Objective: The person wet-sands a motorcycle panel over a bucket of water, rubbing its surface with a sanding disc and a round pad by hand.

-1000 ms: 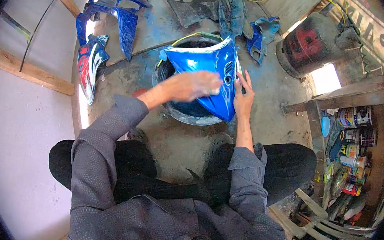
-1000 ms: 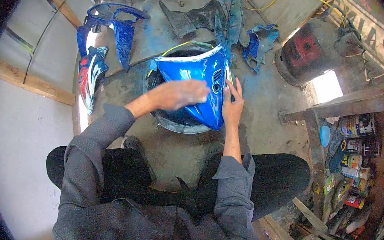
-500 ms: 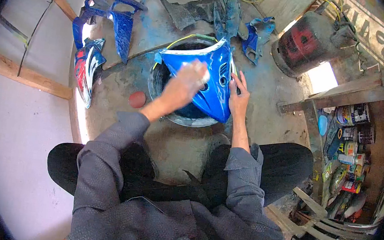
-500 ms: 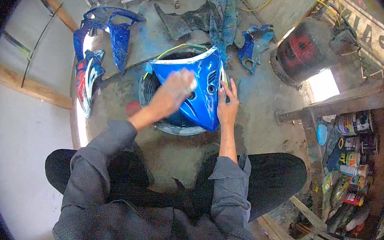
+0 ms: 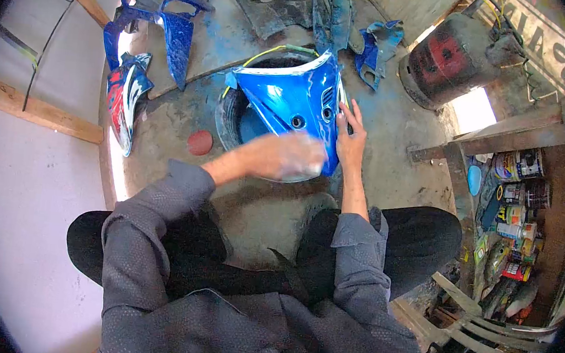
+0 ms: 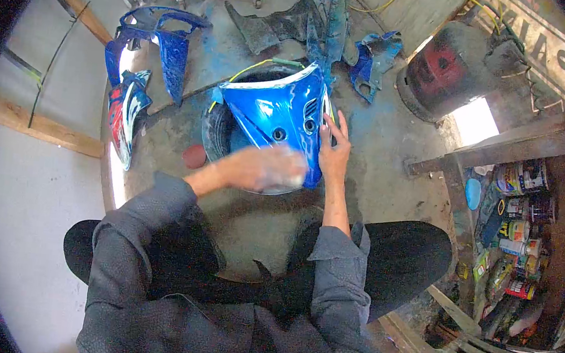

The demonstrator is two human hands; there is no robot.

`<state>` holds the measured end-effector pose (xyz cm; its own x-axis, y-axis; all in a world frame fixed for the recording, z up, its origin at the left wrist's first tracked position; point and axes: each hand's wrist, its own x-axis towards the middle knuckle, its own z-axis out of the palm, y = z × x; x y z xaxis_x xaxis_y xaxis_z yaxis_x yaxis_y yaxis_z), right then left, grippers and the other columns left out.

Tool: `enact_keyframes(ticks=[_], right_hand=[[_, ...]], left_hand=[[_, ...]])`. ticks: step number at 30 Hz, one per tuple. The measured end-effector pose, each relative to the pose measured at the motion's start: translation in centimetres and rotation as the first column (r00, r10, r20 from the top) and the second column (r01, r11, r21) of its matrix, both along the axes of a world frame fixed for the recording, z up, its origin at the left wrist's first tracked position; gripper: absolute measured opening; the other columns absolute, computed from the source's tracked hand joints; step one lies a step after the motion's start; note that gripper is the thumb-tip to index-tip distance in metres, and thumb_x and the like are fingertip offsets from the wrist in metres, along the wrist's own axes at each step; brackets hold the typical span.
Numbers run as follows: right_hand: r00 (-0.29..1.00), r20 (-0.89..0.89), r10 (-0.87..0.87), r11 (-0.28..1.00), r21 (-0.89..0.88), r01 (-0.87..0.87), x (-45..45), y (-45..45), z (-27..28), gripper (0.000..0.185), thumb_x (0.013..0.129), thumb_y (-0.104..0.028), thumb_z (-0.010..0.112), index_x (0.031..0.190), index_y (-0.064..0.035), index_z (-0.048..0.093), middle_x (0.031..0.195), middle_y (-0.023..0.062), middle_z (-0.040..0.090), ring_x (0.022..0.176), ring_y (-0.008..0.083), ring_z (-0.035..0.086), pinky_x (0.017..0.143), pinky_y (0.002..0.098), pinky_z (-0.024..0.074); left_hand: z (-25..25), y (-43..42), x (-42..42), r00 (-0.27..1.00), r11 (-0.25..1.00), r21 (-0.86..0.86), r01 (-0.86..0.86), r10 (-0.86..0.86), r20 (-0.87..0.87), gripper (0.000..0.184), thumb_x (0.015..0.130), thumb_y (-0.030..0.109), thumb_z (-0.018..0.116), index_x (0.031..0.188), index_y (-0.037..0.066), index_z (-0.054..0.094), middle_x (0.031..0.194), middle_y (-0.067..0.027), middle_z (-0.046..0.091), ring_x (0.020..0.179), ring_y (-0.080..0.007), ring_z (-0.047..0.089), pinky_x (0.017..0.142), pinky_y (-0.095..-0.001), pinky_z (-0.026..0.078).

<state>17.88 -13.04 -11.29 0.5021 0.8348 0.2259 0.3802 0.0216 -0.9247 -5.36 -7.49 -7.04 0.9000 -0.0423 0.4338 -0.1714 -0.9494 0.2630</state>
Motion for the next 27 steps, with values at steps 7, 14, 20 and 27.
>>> enact_keyframes(ticks=[7, 14, 20, 27], right_hand=[[1.0, -0.027, -0.014, 1.0, 0.017, 0.015, -0.1, 0.3, -0.5, 0.033, 0.103, -0.022, 0.067, 0.133, -0.0116, 0.074, 0.162, 0.0161, 0.048, 0.148, 0.0353, 0.047, 0.123, 0.0469, 0.0351], [0.999, -0.015, -0.043, 0.998, -0.05, 0.042, -0.3, 0.1, 0.7, 0.033, 0.102, -0.025, 0.067, 0.133, -0.0132, 0.075, 0.163, 0.0146, 0.049, 0.148, 0.0351, 0.048, 0.123, 0.0476, 0.0352], [0.999, -0.016, -0.03, 0.999, -0.025, 0.03, -0.2, 0.2, 0.1, 0.034, 0.102, -0.027, 0.068, 0.133, -0.0143, 0.075, 0.163, 0.0143, 0.049, 0.148, 0.0353, 0.047, 0.123, 0.0481, 0.0345], [0.999, -0.004, -0.032, 0.999, 0.006, 0.032, -0.1, 0.4, 0.4, 0.033, 0.103, -0.025, 0.067, 0.133, -0.0141, 0.075, 0.162, 0.0149, 0.049, 0.148, 0.035, 0.048, 0.122, 0.0475, 0.0353]], left_hand=[[-0.4, 0.2, -0.9, 0.812, 0.813, 0.003, -0.582, 0.581, 0.051, 0.043, 0.101, 0.013, 0.057, 0.141, -0.002, 0.057, 0.152, -0.0265, 0.052, 0.144, -0.0425, 0.048, 0.124, -0.0492, 0.034], [0.9, 3.8, -3.0, 0.84, 0.839, -0.057, -0.541, 0.542, 0.017, 0.039, 0.1, 0.014, 0.057, 0.136, -0.002, 0.063, 0.15, -0.024, 0.057, 0.144, -0.041, 0.049, 0.123, -0.0496, 0.036], [-0.4, -2.8, 0.0, 0.956, 0.957, -0.061, -0.283, 0.277, -0.091, 0.048, 0.1, 0.018, 0.057, 0.145, 0.0, 0.056, 0.157, -0.0232, 0.05, 0.149, -0.0379, 0.045, 0.125, -0.0481, 0.033], [-2.6, 5.9, -4.3, 0.545, 0.571, -0.198, -0.796, 0.82, 0.174, 0.038, 0.098, 0.009, 0.056, 0.133, -0.006, 0.061, 0.145, -0.0287, 0.058, 0.142, -0.0421, 0.05, 0.123, -0.0518, 0.035]])
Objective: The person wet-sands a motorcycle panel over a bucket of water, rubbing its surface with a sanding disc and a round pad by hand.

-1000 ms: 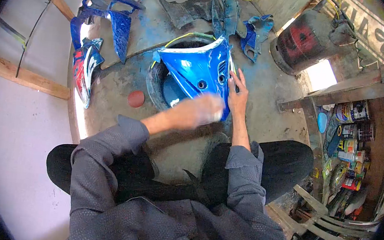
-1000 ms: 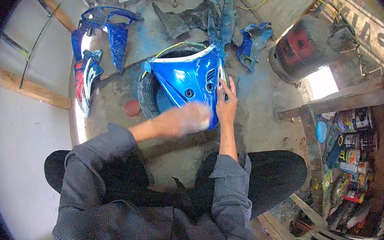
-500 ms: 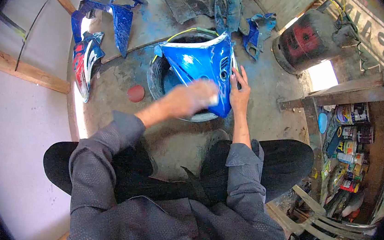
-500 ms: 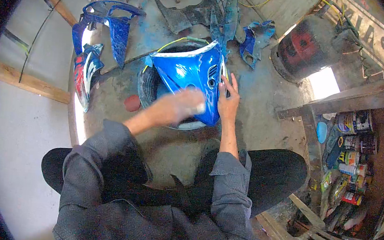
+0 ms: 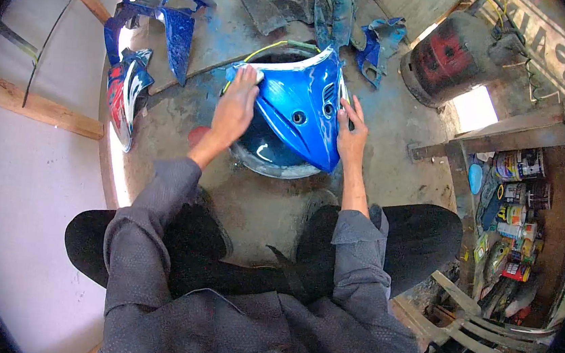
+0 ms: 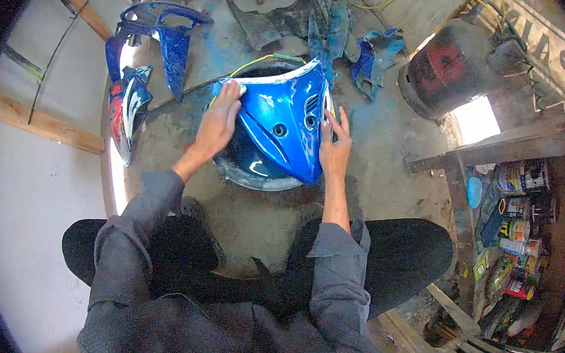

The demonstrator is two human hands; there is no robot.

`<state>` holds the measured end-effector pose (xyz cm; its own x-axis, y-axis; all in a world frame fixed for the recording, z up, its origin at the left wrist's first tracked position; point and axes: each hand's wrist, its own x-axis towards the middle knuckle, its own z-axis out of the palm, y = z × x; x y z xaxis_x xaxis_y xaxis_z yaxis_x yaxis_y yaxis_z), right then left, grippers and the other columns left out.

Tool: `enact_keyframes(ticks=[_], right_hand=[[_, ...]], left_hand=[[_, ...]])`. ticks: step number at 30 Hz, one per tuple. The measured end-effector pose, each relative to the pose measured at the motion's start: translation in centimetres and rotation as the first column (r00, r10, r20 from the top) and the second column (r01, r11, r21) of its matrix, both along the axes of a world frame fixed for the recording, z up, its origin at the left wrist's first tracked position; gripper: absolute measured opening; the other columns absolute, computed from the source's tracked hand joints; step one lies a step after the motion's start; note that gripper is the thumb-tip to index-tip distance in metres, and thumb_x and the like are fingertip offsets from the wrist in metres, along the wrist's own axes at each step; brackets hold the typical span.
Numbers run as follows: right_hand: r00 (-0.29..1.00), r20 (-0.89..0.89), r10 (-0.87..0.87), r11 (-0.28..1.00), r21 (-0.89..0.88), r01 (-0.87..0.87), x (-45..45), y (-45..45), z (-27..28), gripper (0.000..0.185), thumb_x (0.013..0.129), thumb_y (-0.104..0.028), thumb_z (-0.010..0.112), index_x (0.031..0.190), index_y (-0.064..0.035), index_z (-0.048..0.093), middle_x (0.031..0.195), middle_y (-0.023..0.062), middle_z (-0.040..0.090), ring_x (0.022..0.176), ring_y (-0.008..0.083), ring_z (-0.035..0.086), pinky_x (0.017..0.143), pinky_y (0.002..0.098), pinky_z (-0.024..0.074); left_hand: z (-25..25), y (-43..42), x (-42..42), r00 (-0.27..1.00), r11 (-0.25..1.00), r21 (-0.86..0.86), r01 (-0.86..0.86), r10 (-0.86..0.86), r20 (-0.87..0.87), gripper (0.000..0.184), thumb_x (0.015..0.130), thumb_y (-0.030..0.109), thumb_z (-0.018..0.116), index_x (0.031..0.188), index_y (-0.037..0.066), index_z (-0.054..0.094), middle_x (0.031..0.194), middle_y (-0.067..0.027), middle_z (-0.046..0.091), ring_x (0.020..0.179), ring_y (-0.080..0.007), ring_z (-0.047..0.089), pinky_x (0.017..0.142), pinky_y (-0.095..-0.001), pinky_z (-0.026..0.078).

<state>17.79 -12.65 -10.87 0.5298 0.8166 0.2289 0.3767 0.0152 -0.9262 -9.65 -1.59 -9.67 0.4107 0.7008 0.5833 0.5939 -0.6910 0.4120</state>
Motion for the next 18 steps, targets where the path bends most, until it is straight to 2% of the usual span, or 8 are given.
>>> enact_keyframes(ticks=[2, 3, 6, 10, 12, 14, 16, 18], right_hand=[[1.0, 0.005, 0.004, 1.0, -0.008, -0.004, -0.2, -0.2, -0.1, 0.033, 0.103, -0.023, 0.067, 0.134, -0.0136, 0.074, 0.163, 0.0155, 0.048, 0.148, 0.0346, 0.048, 0.123, 0.0474, 0.0349], [1.0, 0.003, 0.005, 1.0, -0.01, -0.005, -0.3, -0.3, -0.3, 0.033, 0.103, -0.023, 0.067, 0.134, -0.0136, 0.074, 0.163, 0.0155, 0.048, 0.148, 0.0346, 0.048, 0.123, 0.0474, 0.0349], [1.0, 0.006, 0.019, 1.0, -0.013, -0.018, 0.1, -0.2, -0.5, 0.033, 0.103, -0.022, 0.067, 0.134, -0.013, 0.074, 0.163, 0.0162, 0.048, 0.149, 0.0344, 0.047, 0.123, 0.0472, 0.0343], [1.0, -0.005, 0.0, 1.0, -0.028, 0.0, -0.1, -0.5, -0.6, 0.033, 0.102, -0.022, 0.067, 0.133, -0.0135, 0.075, 0.163, 0.0163, 0.048, 0.149, 0.0343, 0.046, 0.123, 0.0468, 0.0342], [1.0, -0.001, -0.001, 1.0, -0.017, 0.001, 0.2, 0.2, -0.6, 0.033, 0.102, -0.022, 0.068, 0.133, -0.0137, 0.075, 0.163, 0.0161, 0.048, 0.149, 0.0342, 0.046, 0.123, 0.0469, 0.034], [1.0, -0.005, 0.025, 1.0, 0.007, -0.025, 0.3, 0.0, -0.9, 0.033, 0.102, -0.024, 0.068, 0.133, -0.0143, 0.075, 0.163, 0.016, 0.048, 0.15, 0.0345, 0.046, 0.124, 0.0476, 0.0338], [1.0, -0.001, 0.026, 1.0, -0.002, -0.026, 0.1, -0.2, -0.3, 0.033, 0.102, -0.025, 0.069, 0.133, -0.0139, 0.075, 0.163, 0.0165, 0.048, 0.149, 0.0349, 0.046, 0.123, 0.0472, 0.034], [1.0, 0.003, 0.011, 1.0, -0.028, -0.011, -0.1, -0.4, 0.1, 0.033, 0.102, -0.025, 0.069, 0.133, -0.0133, 0.075, 0.162, 0.0172, 0.048, 0.149, 0.0354, 0.047, 0.123, 0.0467, 0.0346]], left_hand=[[1.1, -4.1, 2.3, 0.975, 0.986, 0.1, 0.135, -0.114, -0.192, 0.039, 0.097, 0.01, 0.058, 0.133, -0.006, 0.062, 0.149, -0.0303, 0.054, 0.144, -0.0444, 0.047, 0.123, -0.0519, 0.035], [2.6, -6.8, 3.9, 0.942, 0.948, -0.067, 0.31, -0.316, -0.116, 0.039, 0.096, 0.011, 0.06, 0.131, -0.005, 0.064, 0.15, -0.0305, 0.053, 0.144, -0.0463, 0.047, 0.123, -0.0515, 0.035], [2.4, -7.4, 4.7, 0.641, 0.682, -0.076, 0.728, -0.715, -0.279, 0.039, 0.101, 0.014, 0.056, 0.137, 0.002, 0.061, 0.15, -0.0256, 0.055, 0.142, -0.0395, 0.051, 0.122, -0.0513, 0.037], [3.0, -0.5, 1.2, 0.99, 0.989, 0.097, 0.111, -0.101, -0.103, 0.036, 0.103, 0.01, 0.053, 0.135, -0.003, 0.06, 0.147, -0.0257, 0.056, 0.14, -0.0419, 0.051, 0.12, -0.0486, 0.038], [2.0, -3.9, 2.9, 0.972, 0.986, 0.061, 0.157, -0.144, -0.185, 0.037, 0.102, 0.012, 0.056, 0.136, -0.004, 0.059, 0.145, -0.026, 0.056, 0.138, -0.0436, 0.051, 0.12, -0.0495, 0.038], [3.0, -8.4, 5.8, 0.795, 0.807, -0.108, 0.581, -0.59, -0.14, 0.042, 0.1, 0.015, 0.06, 0.139, 0.0, 0.059, 0.148, -0.0248, 0.056, 0.14, -0.0415, 0.051, 0.122, -0.0505, 0.036], [2.3, -8.4, 5.4, 0.634, 0.658, -0.08, 0.749, -0.746, -0.205, 0.044, 0.099, 0.016, 0.061, 0.141, 0.001, 0.058, 0.149, -0.024, 0.056, 0.14, -0.0399, 0.052, 0.121, -0.0508, 0.038], [2.8, -5.0, 3.3, 0.844, 0.868, 0.007, 0.496, -0.48, -0.238, 0.044, 0.1, 0.015, 0.06, 0.141, 0.001, 0.058, 0.15, -0.0231, 0.056, 0.14, -0.0397, 0.053, 0.119, -0.051, 0.039]])
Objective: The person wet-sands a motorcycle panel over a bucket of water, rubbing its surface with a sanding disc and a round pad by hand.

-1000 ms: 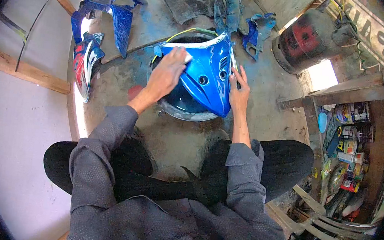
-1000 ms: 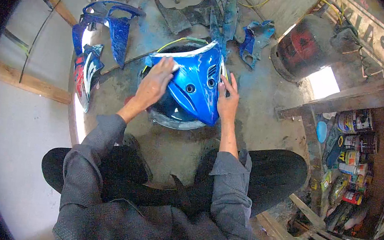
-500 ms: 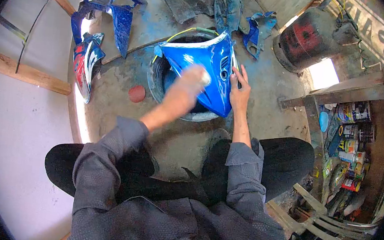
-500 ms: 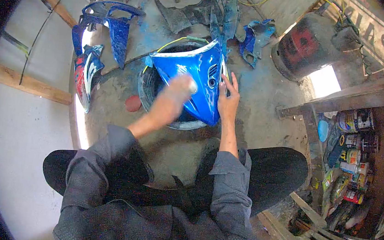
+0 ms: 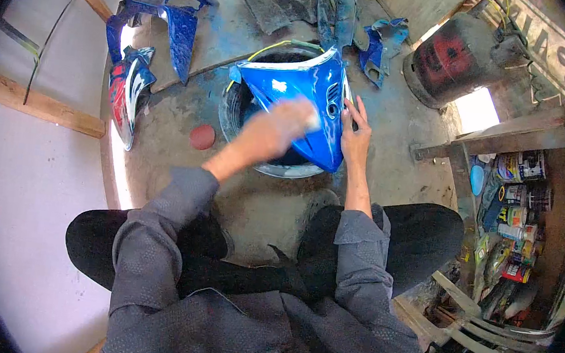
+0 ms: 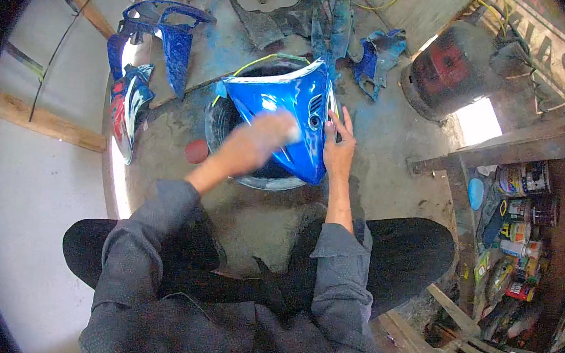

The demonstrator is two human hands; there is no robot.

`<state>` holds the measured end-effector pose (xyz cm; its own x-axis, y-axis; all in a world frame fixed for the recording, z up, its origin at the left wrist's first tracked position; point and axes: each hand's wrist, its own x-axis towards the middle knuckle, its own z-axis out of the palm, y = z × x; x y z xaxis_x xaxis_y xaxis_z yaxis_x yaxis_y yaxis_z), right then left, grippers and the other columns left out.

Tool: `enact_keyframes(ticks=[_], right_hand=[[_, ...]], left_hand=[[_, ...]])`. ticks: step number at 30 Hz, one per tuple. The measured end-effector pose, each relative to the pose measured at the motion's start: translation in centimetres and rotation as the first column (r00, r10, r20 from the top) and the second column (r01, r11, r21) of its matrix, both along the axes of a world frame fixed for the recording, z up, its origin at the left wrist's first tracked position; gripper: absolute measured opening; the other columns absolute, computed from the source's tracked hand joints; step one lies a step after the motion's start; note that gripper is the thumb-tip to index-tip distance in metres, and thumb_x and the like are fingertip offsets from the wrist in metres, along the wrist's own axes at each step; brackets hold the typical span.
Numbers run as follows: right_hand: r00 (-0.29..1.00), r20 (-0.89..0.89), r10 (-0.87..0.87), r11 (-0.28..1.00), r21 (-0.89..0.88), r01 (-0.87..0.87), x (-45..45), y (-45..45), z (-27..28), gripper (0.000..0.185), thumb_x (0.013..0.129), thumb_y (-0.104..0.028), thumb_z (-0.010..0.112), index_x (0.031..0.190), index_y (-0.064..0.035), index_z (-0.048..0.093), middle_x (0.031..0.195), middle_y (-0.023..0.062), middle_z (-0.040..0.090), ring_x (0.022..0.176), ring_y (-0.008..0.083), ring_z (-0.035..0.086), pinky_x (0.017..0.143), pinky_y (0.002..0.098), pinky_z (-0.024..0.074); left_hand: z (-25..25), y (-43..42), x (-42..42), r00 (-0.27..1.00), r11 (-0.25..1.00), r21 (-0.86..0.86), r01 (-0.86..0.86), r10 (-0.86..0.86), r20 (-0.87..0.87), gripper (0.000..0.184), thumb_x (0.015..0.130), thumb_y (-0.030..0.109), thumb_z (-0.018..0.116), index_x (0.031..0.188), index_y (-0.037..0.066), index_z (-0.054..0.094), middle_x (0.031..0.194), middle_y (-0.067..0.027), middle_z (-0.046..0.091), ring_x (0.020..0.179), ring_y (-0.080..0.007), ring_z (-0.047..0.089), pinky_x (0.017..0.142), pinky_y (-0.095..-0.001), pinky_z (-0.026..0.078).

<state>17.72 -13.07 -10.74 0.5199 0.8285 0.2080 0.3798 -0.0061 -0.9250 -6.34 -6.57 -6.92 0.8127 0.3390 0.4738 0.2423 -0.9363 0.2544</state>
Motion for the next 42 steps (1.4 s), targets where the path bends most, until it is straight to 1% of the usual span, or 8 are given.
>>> enact_keyframes(ticks=[4, 9, 14, 18, 25, 29, 38, 42], right_hand=[[0.999, -0.031, 0.011, 0.999, 0.039, -0.01, 0.0, 0.5, -0.2, 0.033, 0.103, -0.025, 0.069, 0.133, -0.0127, 0.075, 0.162, 0.0175, 0.048, 0.149, 0.0349, 0.047, 0.123, 0.0467, 0.0343], [1.0, 0.026, 0.012, 1.0, 0.023, -0.012, 0.2, 0.1, -0.6, 0.033, 0.103, -0.026, 0.068, 0.133, -0.0125, 0.075, 0.162, 0.0171, 0.049, 0.149, 0.0347, 0.046, 0.123, 0.0464, 0.0341], [1.0, -0.004, 0.001, 0.999, 0.041, -0.001, 0.4, 0.7, -0.8, 0.033, 0.103, -0.026, 0.068, 0.132, -0.0117, 0.075, 0.162, 0.0171, 0.049, 0.149, 0.0345, 0.046, 0.123, 0.0466, 0.0342], [1.0, -0.011, 0.007, 1.0, 0.01, -0.007, 0.2, 0.3, -0.5, 0.034, 0.103, -0.026, 0.068, 0.133, -0.0109, 0.075, 0.162, 0.0172, 0.049, 0.15, 0.0352, 0.045, 0.123, 0.0468, 0.0343], [0.999, -0.033, -0.008, 1.0, -0.012, 0.008, 0.0, 0.2, -0.2, 0.032, 0.102, -0.022, 0.067, 0.133, -0.0142, 0.075, 0.163, 0.0148, 0.048, 0.15, 0.0343, 0.045, 0.123, 0.0474, 0.0342], [1.0, -0.017, 0.006, 1.0, -0.008, -0.006, 0.4, 0.1, -0.6, 0.032, 0.102, -0.021, 0.067, 0.133, -0.0138, 0.075, 0.164, 0.0151, 0.047, 0.15, 0.0345, 0.045, 0.123, 0.0471, 0.0344], [1.0, -0.002, -0.002, 1.0, -0.007, 0.002, 0.2, 0.0, -0.1, 0.033, 0.101, -0.022, 0.069, 0.132, -0.0129, 0.075, 0.163, 0.0158, 0.048, 0.149, 0.0343, 0.047, 0.123, 0.0457, 0.0358], [1.0, 0.014, 0.011, 1.0, 0.014, -0.011, 0.3, 0.3, -0.5, 0.033, 0.102, -0.024, 0.069, 0.132, -0.0124, 0.075, 0.163, 0.0157, 0.048, 0.147, 0.0339, 0.049, 0.121, 0.0451, 0.0379]], left_hand=[[-0.6, 1.7, -0.9, 0.903, 0.908, 0.023, -0.418, 0.413, 0.119, 0.04, 0.098, 0.009, 0.059, 0.135, -0.005, 0.06, 0.147, -0.0278, 0.057, 0.139, -0.0452, 0.051, 0.121, -0.0509, 0.037], [-1.4, -1.9, 1.6, 0.957, 0.957, 0.006, 0.29, -0.29, -0.029, 0.046, 0.099, 0.015, 0.061, 0.143, 0.004, 0.058, 0.149, -0.0193, 0.058, 0.143, -0.0339, 0.052, 0.121, -0.0484, 0.04], [0.0, 2.3, -1.2, 0.934, 0.937, 0.051, -0.345, 0.337, 0.119, 0.041, 0.099, 0.009, 0.059, 0.137, -0.005, 0.057, 0.14, -0.0265, 0.061, 0.139, -0.0434, 0.052, 0.12, -0.0513, 0.039], [-2.1, -4.2, 2.3, 0.928, 0.919, -0.138, 0.37, -0.371, 0.018, 0.041, 0.099, 0.018, 0.06, 0.135, 0.0, 0.062, 0.143, -0.0228, 0.06, 0.141, -0.0378, 0.053, 0.122, -0.0471, 0.039], [-0.2, 2.1, -0.9, 0.957, 0.959, 0.014, -0.283, 0.284, -0.059, 0.041, 0.103, 0.013, 0.054, 0.137, -0.009, 0.056, 0.149, -0.0233, 0.056, 0.143, -0.0383, 0.051, 0.121, -0.0496, 0.037], [-0.9, -1.6, 1.0, 0.895, 0.909, -0.067, 0.411, -0.416, -0.16, 0.045, 0.104, 0.021, 0.053, 0.146, 0.003, 0.055, 0.156, -0.0197, 0.052, 0.149, -0.0348, 0.046, 0.123, -0.047, 0.037], [0.0, -2.8, 1.9, 0.815, 0.817, -0.099, 0.568, -0.575, -0.07, 0.037, 0.102, 0.019, 0.055, 0.133, 0.001, 0.062, 0.145, -0.0184, 0.06, 0.138, -0.0366, 0.055, 0.121, -0.0465, 0.04], [3.4, 4.8, -0.3, 0.998, 0.99, 0.123, -0.068, 0.067, 0.009, 0.038, 0.1, 0.019, 0.058, 0.134, 0.003, 0.061, 0.136, -0.0194, 0.065, 0.133, -0.0396, 0.058, 0.113, -0.0498, 0.046]])
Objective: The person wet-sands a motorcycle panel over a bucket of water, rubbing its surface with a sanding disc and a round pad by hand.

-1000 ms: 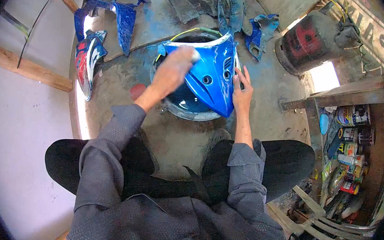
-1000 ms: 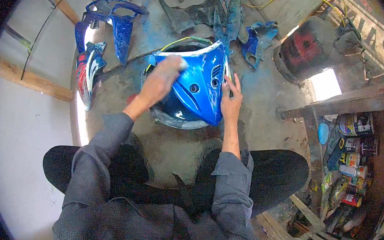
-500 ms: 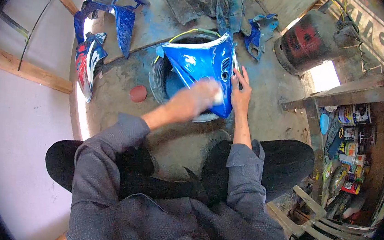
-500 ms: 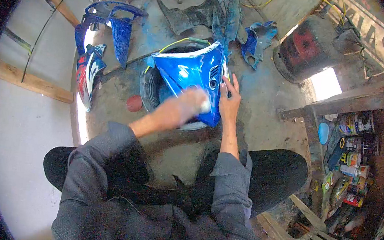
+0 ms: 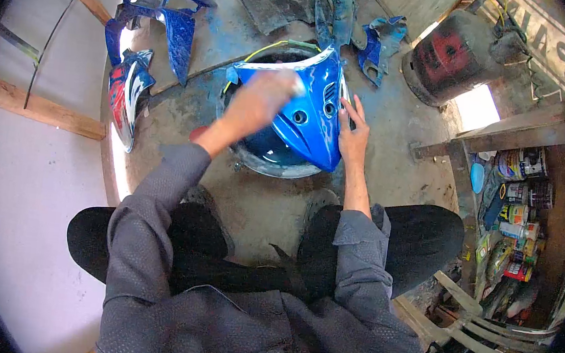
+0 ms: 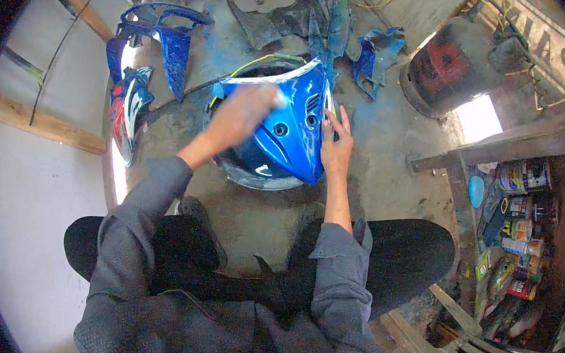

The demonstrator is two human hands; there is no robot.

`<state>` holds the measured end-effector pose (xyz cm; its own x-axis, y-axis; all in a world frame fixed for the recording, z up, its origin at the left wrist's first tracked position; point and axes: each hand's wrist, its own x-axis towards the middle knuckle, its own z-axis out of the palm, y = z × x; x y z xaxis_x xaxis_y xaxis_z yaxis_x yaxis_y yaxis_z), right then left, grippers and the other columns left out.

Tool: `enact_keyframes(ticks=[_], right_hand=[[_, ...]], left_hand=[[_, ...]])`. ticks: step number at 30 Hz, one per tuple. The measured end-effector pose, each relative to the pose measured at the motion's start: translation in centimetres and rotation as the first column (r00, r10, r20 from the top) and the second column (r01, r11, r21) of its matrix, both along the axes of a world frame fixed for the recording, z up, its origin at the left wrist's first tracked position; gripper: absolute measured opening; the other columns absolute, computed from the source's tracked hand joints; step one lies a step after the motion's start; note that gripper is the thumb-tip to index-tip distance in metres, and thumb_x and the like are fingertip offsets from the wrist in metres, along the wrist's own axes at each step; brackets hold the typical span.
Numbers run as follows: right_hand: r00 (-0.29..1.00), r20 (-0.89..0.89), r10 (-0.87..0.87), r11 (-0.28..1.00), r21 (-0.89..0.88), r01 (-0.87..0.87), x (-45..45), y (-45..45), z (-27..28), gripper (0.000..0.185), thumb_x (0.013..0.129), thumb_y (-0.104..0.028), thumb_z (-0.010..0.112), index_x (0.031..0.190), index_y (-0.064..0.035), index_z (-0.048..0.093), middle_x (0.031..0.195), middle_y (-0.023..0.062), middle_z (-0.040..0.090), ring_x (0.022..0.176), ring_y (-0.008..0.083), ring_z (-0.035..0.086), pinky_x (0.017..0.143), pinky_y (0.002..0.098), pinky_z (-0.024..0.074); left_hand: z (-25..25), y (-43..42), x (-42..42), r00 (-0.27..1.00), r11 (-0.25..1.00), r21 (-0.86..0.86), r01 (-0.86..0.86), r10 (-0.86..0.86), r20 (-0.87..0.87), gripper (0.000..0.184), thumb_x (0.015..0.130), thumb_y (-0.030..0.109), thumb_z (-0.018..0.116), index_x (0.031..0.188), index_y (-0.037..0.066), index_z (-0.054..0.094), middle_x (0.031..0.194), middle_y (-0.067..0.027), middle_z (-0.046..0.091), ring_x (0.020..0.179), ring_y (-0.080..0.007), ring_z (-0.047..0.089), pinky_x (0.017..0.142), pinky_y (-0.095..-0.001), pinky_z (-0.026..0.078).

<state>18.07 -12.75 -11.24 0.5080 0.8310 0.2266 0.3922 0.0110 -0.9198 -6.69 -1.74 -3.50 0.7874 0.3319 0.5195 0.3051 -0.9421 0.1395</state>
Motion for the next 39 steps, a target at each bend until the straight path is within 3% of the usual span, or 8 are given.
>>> enact_keyframes(ticks=[6, 12, 16, 18, 24, 30, 34, 39], right_hand=[[1.0, 0.003, -0.003, 1.0, 0.006, 0.003, 0.0, 0.2, 0.6, 0.032, 0.103, -0.023, 0.068, 0.132, -0.0123, 0.075, 0.163, 0.0164, 0.048, 0.146, 0.0337, 0.051, 0.12, 0.0448, 0.0392], [1.0, -0.018, 0.004, 0.999, 0.042, -0.003, -0.1, 0.0, -0.1, 0.032, 0.103, -0.026, 0.068, 0.131, -0.0127, 0.076, 0.163, 0.0183, 0.048, 0.147, 0.0352, 0.049, 0.121, 0.0453, 0.0369], [1.0, -0.009, 0.005, 1.0, 0.017, -0.005, 0.0, -0.1, -0.3, 0.032, 0.103, -0.026, 0.067, 0.131, -0.0125, 0.076, 0.162, 0.0194, 0.048, 0.148, 0.0354, 0.048, 0.122, 0.0459, 0.0348], [1.0, -0.003, -0.001, 1.0, 0.016, 0.001, -0.3, -0.3, -0.1, 0.032, 0.103, -0.027, 0.067, 0.131, -0.0126, 0.076, 0.162, 0.0193, 0.048, 0.148, 0.0356, 0.047, 0.122, 0.0461, 0.0347], [1.0, -0.024, -0.01, 1.0, 0.012, 0.01, -0.5, -0.2, 0.6, 0.033, 0.104, -0.026, 0.067, 0.131, -0.0109, 0.075, 0.162, 0.0187, 0.048, 0.148, 0.0365, 0.048, 0.122, 0.0469, 0.0352], [1.0, 0.0, -0.025, 1.0, 0.014, 0.025, -0.3, 0.5, 0.4, 0.031, 0.103, -0.021, 0.067, 0.131, -0.0113, 0.075, 0.162, 0.0175, 0.049, 0.148, 0.0356, 0.047, 0.122, 0.0458, 0.0351], [1.0, -0.009, -0.026, 1.0, -0.003, 0.026, -0.5, -0.2, 0.4, 0.031, 0.103, -0.017, 0.066, 0.132, -0.011, 0.075, 0.161, 0.0184, 0.049, 0.148, 0.0344, 0.047, 0.122, 0.0445, 0.0351], [0.999, -0.027, -0.029, 1.0, 0.009, 0.029, -0.6, -0.5, -0.1, 0.031, 0.103, -0.02, 0.067, 0.131, -0.0099, 0.075, 0.161, 0.0177, 0.05, 0.148, 0.034, 0.047, 0.122, 0.046, 0.0353]], left_hand=[[-4.4, -6.2, 1.4, 0.809, 0.817, -0.106, 0.567, -0.576, -0.114, 0.048, 0.099, 0.021, 0.057, 0.143, 0.005, 0.055, 0.147, -0.0196, 0.057, 0.138, -0.0374, 0.054, 0.12, -0.052, 0.038], [-3.2, -2.1, 0.9, 0.998, 0.998, -0.058, -0.007, 0.004, -0.063, 0.041, 0.101, 0.023, 0.058, 0.137, 0.003, 0.063, 0.142, -0.0216, 0.062, 0.138, -0.0398, 0.055, 0.118, -0.0513, 0.039], [-3.0, -2.6, 1.8, 0.862, 0.868, -0.104, 0.485, -0.495, -0.108, 0.039, 0.099, 0.02, 0.059, 0.135, 0.004, 0.064, 0.142, -0.018, 0.064, 0.134, -0.0365, 0.059, 0.113, -0.0472, 0.047], [-0.9, 0.9, 0.1, 0.999, 0.981, -0.192, -0.02, 0.014, -0.03, 0.038, 0.098, 0.018, 0.061, 0.132, 0.002, 0.064, 0.139, -0.0208, 0.065, 0.129, -0.0405, 0.062, 0.11, -0.0514, 0.049], [-3.8, -6.5, 1.3, 0.837, 0.816, -0.266, 0.514, -0.545, -0.054, 0.039, 0.1, 0.022, 0.058, 0.133, 0.003, 0.064, 0.143, -0.0202, 0.062, 0.136, -0.037, 0.058, 0.118, -0.049, 0.043], [-3.8, -3.0, -1.1, 0.971, 0.968, 0.083, -0.236, 0.231, 0.068, 0.038, 0.098, 0.012, 0.058, 0.134, 0.0, 0.063, 0.143, -0.026, 0.061, 0.138, -0.0419, 0.055, 0.118, -0.0492, 0.043], [-4.2, -7.1, 1.0, 0.916, 0.903, -0.227, 0.365, -0.392, -0.085, 0.044, 0.102, 0.018, 0.056, 0.142, -0.001, 0.058, 0.152, -0.0217, 0.056, 0.144, -0.0379, 0.051, 0.122, -0.0509, 0.038], [-4.9, -1.1, -2.6, 0.917, 0.913, -0.129, -0.387, 0.395, 0.047, 0.045, 0.101, 0.013, 0.057, 0.144, -0.003, 0.057, 0.148, -0.0251, 0.058, 0.138, -0.0413, 0.054, 0.119, -0.053, 0.04]])
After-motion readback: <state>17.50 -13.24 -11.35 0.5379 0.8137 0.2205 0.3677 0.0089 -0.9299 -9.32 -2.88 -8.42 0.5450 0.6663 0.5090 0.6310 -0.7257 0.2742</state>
